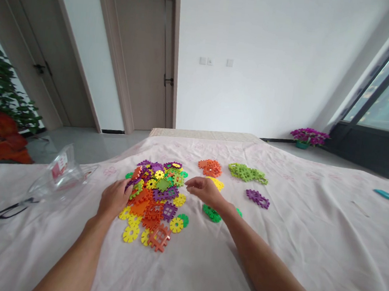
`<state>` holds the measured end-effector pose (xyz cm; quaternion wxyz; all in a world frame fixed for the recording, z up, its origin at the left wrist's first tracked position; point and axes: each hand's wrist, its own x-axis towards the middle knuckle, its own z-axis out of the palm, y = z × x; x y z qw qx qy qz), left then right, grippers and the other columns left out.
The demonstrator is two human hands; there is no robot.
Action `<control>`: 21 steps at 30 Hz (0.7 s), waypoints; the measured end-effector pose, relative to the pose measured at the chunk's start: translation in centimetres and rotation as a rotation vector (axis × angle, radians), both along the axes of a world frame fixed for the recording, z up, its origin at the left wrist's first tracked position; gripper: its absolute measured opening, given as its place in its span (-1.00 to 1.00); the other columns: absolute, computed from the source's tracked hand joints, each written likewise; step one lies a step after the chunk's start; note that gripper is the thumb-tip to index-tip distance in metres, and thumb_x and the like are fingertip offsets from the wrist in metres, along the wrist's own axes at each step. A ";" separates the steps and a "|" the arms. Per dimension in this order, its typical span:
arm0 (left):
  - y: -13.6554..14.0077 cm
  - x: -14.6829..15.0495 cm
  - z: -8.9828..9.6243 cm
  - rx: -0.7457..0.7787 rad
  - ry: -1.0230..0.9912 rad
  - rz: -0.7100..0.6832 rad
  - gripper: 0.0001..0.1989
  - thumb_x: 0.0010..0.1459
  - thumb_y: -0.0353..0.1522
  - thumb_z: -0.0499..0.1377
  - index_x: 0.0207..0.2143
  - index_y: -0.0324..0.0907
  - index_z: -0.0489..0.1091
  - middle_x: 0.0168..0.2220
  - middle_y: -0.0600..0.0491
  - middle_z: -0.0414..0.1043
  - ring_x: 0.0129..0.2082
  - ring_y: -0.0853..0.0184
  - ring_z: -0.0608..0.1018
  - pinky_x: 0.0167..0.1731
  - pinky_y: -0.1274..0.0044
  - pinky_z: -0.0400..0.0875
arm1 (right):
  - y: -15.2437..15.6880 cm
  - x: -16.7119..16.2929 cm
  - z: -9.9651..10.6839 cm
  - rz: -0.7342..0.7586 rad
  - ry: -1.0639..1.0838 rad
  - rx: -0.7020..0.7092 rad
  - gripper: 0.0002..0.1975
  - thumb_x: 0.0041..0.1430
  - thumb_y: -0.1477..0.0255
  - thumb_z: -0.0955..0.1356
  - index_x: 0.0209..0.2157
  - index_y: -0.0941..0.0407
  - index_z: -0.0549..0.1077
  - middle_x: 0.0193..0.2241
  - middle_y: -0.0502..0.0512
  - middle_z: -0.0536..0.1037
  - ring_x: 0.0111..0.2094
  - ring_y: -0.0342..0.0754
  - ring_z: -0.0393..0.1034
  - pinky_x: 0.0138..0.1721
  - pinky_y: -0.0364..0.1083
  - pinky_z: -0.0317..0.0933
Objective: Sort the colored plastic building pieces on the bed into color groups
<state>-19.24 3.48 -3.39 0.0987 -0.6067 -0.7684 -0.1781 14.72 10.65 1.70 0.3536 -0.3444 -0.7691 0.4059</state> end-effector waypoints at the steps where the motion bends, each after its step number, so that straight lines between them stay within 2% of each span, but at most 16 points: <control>1: 0.0 0.0 0.0 0.003 -0.001 -0.003 -0.57 0.32 -0.23 -0.12 0.07 -0.17 0.36 0.02 -0.06 0.48 0.04 0.27 0.48 0.04 0.48 0.30 | -0.9 -0.8 0.1 0.049 -0.070 0.064 -0.78 0.08 0.36 0.40 -0.24 0.14 0.58 -0.37 0.07 0.59 -0.39 -0.11 0.44 -0.32 -0.13 0.30; 3: 0.0 0.0 0.0 0.010 -0.001 -0.010 -0.58 0.32 -0.23 -0.12 0.06 -0.19 0.37 0.01 -0.06 0.48 0.03 0.26 0.49 0.04 0.48 0.30 | -2.6 -2.2 0.1 0.133 -0.179 0.208 -0.76 0.11 0.34 0.41 -0.19 0.11 0.58 -0.31 0.08 0.58 -0.32 -0.09 0.44 -0.26 -0.12 0.30; 8: 0.1 -0.2 -0.1 0.027 0.003 -0.017 -0.58 0.31 -0.24 -0.10 0.06 -0.20 0.37 0.01 -0.06 0.49 0.03 0.25 0.49 0.04 0.46 0.31 | -5.4 -4.1 0.2 0.287 -0.372 0.550 -0.47 0.14 0.15 0.41 0.12 0.02 0.41 0.04 0.16 0.46 0.01 0.04 0.35 0.02 -0.03 0.23; 10: 0.1 -0.3 -0.2 0.033 0.004 -0.018 -0.58 0.31 -0.24 -0.10 0.06 -0.20 0.37 0.01 -0.06 0.49 0.03 0.25 0.49 0.04 0.46 0.31 | -5.8 -4.6 0.1 0.332 -0.420 0.620 -0.50 0.19 0.12 0.36 0.12 0.00 0.41 0.09 0.14 0.43 0.04 0.04 0.32 0.06 -0.02 0.18; 14: 0.2 -0.4 -0.4 0.034 0.006 -0.018 -0.58 0.31 -0.24 -0.09 0.06 -0.20 0.37 0.02 -0.06 0.48 0.03 0.25 0.49 0.05 0.46 0.31 | -6.0 -5.3 -0.2 0.387 -0.440 0.646 -0.69 0.31 0.19 0.27 -0.07 0.04 0.51 -0.08 0.09 0.55 -0.06 -0.03 0.38 0.01 -0.08 0.18; 17: 0.3 -0.4 -0.4 0.027 -0.002 -0.010 -0.58 0.31 -0.24 -0.10 0.06 -0.19 0.37 0.02 -0.06 0.48 0.03 0.25 0.49 0.05 0.45 0.31 | -6.2 -5.3 -0.2 0.372 -0.417 0.624 -0.71 0.34 0.23 0.23 -0.15 0.06 0.51 -0.19 0.10 0.58 -0.15 -0.06 0.41 -0.07 -0.10 0.21; 19: 0.3 -0.3 -0.4 0.023 -0.007 -0.009 -0.58 0.31 -0.23 -0.10 0.06 -0.20 0.37 0.02 -0.06 0.48 0.03 0.24 0.49 0.05 0.44 0.31 | -6.0 -5.0 -0.2 0.316 -0.359 0.583 -0.72 0.36 0.26 0.22 -0.15 0.06 0.51 -0.20 0.10 0.58 -0.16 -0.06 0.42 -0.09 -0.12 0.22; 21: 0.2 -0.3 -0.3 0.018 -0.008 -0.010 -0.58 0.31 -0.23 -0.11 0.06 -0.20 0.36 0.03 -0.06 0.48 0.04 0.24 0.48 0.05 0.44 0.31 | -5.2 -4.6 -0.2 0.181 -0.269 0.504 -0.74 0.36 0.29 0.23 -0.14 0.06 0.51 -0.21 0.09 0.58 -0.17 -0.07 0.43 -0.13 -0.13 0.23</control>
